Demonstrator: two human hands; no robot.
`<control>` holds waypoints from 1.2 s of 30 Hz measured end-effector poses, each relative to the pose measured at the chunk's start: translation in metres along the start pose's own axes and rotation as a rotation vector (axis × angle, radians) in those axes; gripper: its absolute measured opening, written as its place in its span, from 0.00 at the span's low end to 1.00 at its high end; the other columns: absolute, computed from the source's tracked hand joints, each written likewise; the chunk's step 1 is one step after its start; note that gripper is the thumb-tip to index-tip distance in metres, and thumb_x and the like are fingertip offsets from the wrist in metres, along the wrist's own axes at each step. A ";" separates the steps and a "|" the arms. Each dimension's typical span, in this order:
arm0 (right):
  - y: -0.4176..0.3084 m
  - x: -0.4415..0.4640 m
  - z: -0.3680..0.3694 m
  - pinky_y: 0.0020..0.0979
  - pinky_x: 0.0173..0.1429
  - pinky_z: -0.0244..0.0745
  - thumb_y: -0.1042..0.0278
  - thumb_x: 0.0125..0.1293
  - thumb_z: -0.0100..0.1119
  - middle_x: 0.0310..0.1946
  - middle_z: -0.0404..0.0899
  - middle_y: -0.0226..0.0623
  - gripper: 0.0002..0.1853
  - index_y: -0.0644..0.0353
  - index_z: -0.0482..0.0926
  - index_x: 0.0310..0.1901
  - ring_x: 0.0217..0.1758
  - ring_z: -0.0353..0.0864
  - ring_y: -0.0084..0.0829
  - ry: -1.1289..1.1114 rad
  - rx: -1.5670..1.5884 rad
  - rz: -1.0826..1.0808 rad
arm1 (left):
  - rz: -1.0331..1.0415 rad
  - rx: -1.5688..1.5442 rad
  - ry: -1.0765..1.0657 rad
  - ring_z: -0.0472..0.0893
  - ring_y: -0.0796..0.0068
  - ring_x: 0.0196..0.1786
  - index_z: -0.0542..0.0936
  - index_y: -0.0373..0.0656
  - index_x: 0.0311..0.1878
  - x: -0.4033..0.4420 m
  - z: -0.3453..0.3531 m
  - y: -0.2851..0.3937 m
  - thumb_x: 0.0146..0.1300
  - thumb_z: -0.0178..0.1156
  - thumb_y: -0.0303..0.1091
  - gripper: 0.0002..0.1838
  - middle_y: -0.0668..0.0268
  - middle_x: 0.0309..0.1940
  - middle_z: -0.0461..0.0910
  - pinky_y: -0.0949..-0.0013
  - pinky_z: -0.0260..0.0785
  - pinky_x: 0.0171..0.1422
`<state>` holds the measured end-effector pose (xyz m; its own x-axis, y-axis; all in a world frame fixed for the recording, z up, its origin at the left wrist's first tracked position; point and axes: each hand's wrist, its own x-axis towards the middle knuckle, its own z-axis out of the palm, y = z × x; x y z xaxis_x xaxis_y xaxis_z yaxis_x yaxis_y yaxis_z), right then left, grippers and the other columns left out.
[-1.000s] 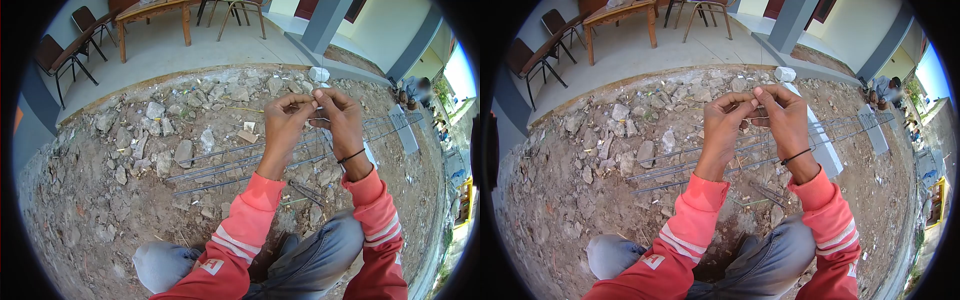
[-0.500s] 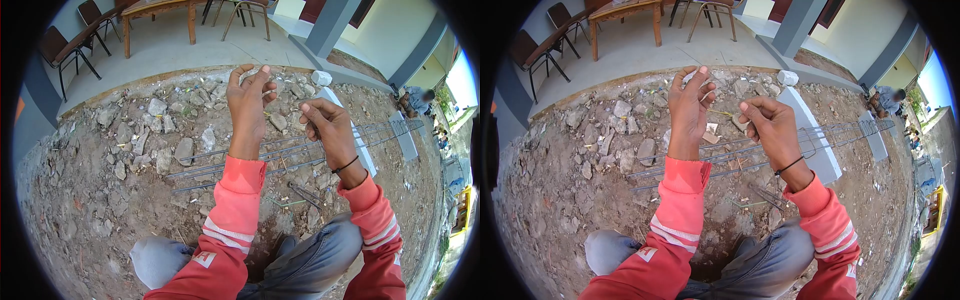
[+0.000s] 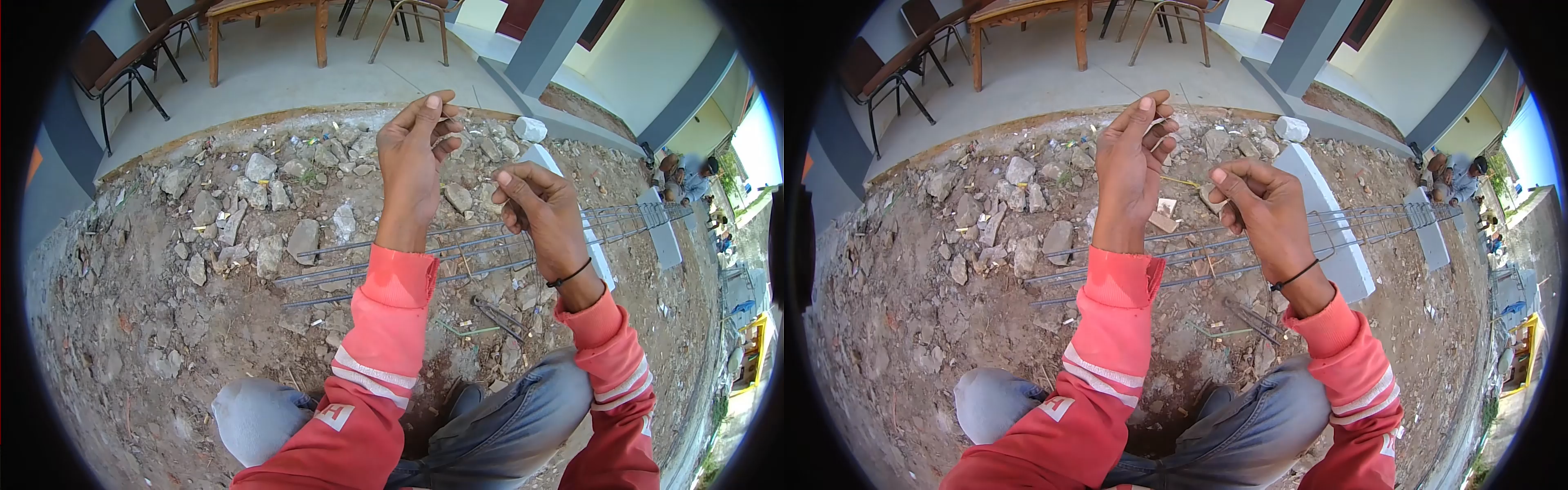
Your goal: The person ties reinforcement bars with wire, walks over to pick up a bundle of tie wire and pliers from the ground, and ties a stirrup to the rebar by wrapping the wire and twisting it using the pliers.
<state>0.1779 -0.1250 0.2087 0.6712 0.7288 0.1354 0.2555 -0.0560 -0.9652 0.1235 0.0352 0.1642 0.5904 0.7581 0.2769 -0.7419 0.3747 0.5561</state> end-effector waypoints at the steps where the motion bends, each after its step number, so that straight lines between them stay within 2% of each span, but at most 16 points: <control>1: 0.000 -0.001 0.001 0.19 0.25 0.67 0.64 0.69 0.63 0.27 0.81 0.30 0.09 0.61 0.82 0.42 0.22 0.74 0.16 -0.001 -0.001 0.002 | -0.003 -0.023 0.016 0.79 0.82 0.36 0.81 0.35 0.52 0.001 -0.001 0.002 0.71 0.58 0.38 0.16 0.67 0.38 0.82 0.79 0.74 0.37; 3: -0.003 -0.001 0.002 0.20 0.29 0.74 0.64 0.69 0.62 0.30 0.83 0.33 0.10 0.62 0.82 0.43 0.26 0.80 0.20 0.087 0.044 0.000 | -0.050 -0.058 -0.009 0.78 0.83 0.35 0.81 0.34 0.53 -0.003 -0.002 0.000 0.71 0.59 0.37 0.16 0.68 0.36 0.81 0.79 0.73 0.37; 6: -0.005 0.003 0.000 0.23 0.31 0.77 0.64 0.69 0.62 0.32 0.84 0.36 0.10 0.63 0.82 0.43 0.29 0.84 0.24 0.142 0.057 -0.001 | -0.117 -0.055 -0.048 0.76 0.85 0.33 0.82 0.34 0.52 -0.010 0.004 -0.009 0.69 0.60 0.36 0.15 0.70 0.33 0.80 0.80 0.72 0.36; 8: -0.006 0.005 0.000 0.23 0.32 0.78 0.64 0.69 0.62 0.32 0.84 0.36 0.10 0.64 0.81 0.43 0.29 0.84 0.25 0.143 0.045 0.000 | -0.138 -0.026 -0.063 0.75 0.86 0.33 0.83 0.34 0.51 -0.014 0.012 -0.015 0.68 0.61 0.35 0.14 0.71 0.32 0.79 0.80 0.71 0.36; 10: -0.007 0.005 -0.001 0.23 0.32 0.78 0.64 0.69 0.62 0.33 0.84 0.37 0.11 0.64 0.81 0.44 0.29 0.85 0.25 0.148 0.030 0.001 | -0.082 0.090 -0.014 0.73 0.85 0.29 0.86 0.35 0.44 -0.017 0.021 -0.015 0.66 0.62 0.31 0.10 0.72 0.26 0.78 0.79 0.67 0.32; 11: -0.008 0.005 -0.001 0.24 0.32 0.79 0.65 0.69 0.61 0.32 0.84 0.37 0.11 0.64 0.81 0.44 0.29 0.85 0.26 0.144 0.036 -0.006 | -0.082 0.088 -0.016 0.73 0.85 0.29 0.86 0.35 0.44 -0.019 0.022 -0.014 0.66 0.62 0.31 0.10 0.72 0.26 0.78 0.79 0.67 0.32; 13: -0.010 0.006 -0.001 0.24 0.32 0.79 0.65 0.69 0.61 0.32 0.84 0.37 0.11 0.64 0.82 0.44 0.29 0.85 0.26 0.139 0.040 -0.012 | -0.061 0.339 -0.074 0.73 0.83 0.29 0.86 0.35 0.44 -0.021 0.024 -0.011 0.65 0.63 0.34 0.12 0.72 0.28 0.79 0.78 0.67 0.34; 17: -0.015 0.008 -0.002 0.24 0.32 0.80 0.65 0.69 0.62 0.31 0.84 0.36 0.10 0.64 0.82 0.43 0.29 0.85 0.26 0.134 0.043 0.005 | -0.075 0.348 -0.127 0.72 0.82 0.28 0.86 0.34 0.44 -0.025 0.031 -0.016 0.65 0.63 0.35 0.13 0.71 0.27 0.78 0.76 0.66 0.34; 20: -0.015 0.007 -0.002 0.23 0.32 0.80 0.66 0.69 0.61 0.31 0.84 0.35 0.09 0.64 0.82 0.43 0.29 0.85 0.25 0.136 0.047 -0.005 | 0.032 0.434 -0.172 0.72 0.82 0.29 0.86 0.34 0.44 -0.024 0.027 -0.019 0.65 0.63 0.35 0.13 0.72 0.27 0.77 0.76 0.66 0.34; 22: -0.014 0.007 -0.001 0.23 0.32 0.79 0.67 0.69 0.61 0.30 0.83 0.34 0.09 0.64 0.82 0.43 0.28 0.84 0.24 0.135 0.048 -0.014 | 0.038 0.501 -0.209 0.76 0.81 0.32 0.87 0.35 0.42 -0.024 0.022 -0.014 0.64 0.62 0.33 0.11 0.68 0.27 0.80 0.75 0.67 0.32; 23: -0.012 0.007 -0.002 0.23 0.31 0.79 0.67 0.69 0.61 0.29 0.83 0.33 0.09 0.64 0.82 0.42 0.27 0.83 0.23 0.113 0.019 -0.026 | 0.043 0.498 -0.207 0.76 0.81 0.32 0.87 0.35 0.42 -0.024 0.022 -0.011 0.64 0.62 0.33 0.11 0.68 0.27 0.80 0.75 0.67 0.32; 25: -0.007 0.007 -0.003 0.22 0.31 0.78 0.67 0.69 0.61 0.29 0.83 0.33 0.09 0.64 0.82 0.42 0.26 0.82 0.22 0.087 -0.015 -0.034 | -0.196 0.305 -0.130 0.72 0.84 0.30 0.86 0.38 0.47 -0.025 0.022 -0.006 0.67 0.61 0.36 0.13 0.73 0.29 0.76 0.77 0.66 0.35; 28: -0.001 0.006 0.000 0.22 0.29 0.77 0.67 0.69 0.61 0.28 0.82 0.32 0.09 0.64 0.82 0.42 0.26 0.81 0.21 0.008 -0.063 -0.024 | -0.105 0.240 -0.048 0.71 0.84 0.30 0.86 0.38 0.48 -0.016 0.011 -0.001 0.69 0.60 0.38 0.15 0.74 0.28 0.76 0.77 0.67 0.35; 32: -0.006 0.003 0.010 0.22 0.29 0.76 0.68 0.70 0.61 0.27 0.82 0.31 0.08 0.64 0.82 0.41 0.25 0.81 0.20 0.049 -0.006 0.006 | -0.062 0.311 -0.111 0.72 0.84 0.30 0.85 0.37 0.49 -0.020 0.015 -0.003 0.70 0.59 0.41 0.17 0.74 0.27 0.75 0.77 0.68 0.35; 34: -0.008 0.004 0.010 0.22 0.29 0.76 0.68 0.70 0.60 0.27 0.82 0.30 0.08 0.64 0.82 0.40 0.24 0.80 0.20 0.082 0.037 0.017 | -0.204 0.267 -0.244 0.72 0.84 0.30 0.84 0.36 0.51 -0.030 0.023 -0.009 0.71 0.58 0.41 0.18 0.73 0.27 0.76 0.76 0.69 0.36; 36: -0.009 0.006 0.008 0.22 0.30 0.76 0.68 0.70 0.60 0.26 0.81 0.29 0.07 0.63 0.82 0.40 0.24 0.79 0.19 0.128 0.049 0.003 | -0.196 0.284 -0.251 0.74 0.83 0.30 0.83 0.35 0.52 -0.029 0.022 -0.015 0.70 0.58 0.41 0.18 0.71 0.28 0.78 0.75 0.70 0.37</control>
<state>0.1738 -0.1149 0.2168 0.7561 0.6353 0.1569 0.2212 -0.0225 -0.9750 0.1240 -0.0040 0.1649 0.7969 0.5204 0.3069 -0.5114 0.3107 0.8012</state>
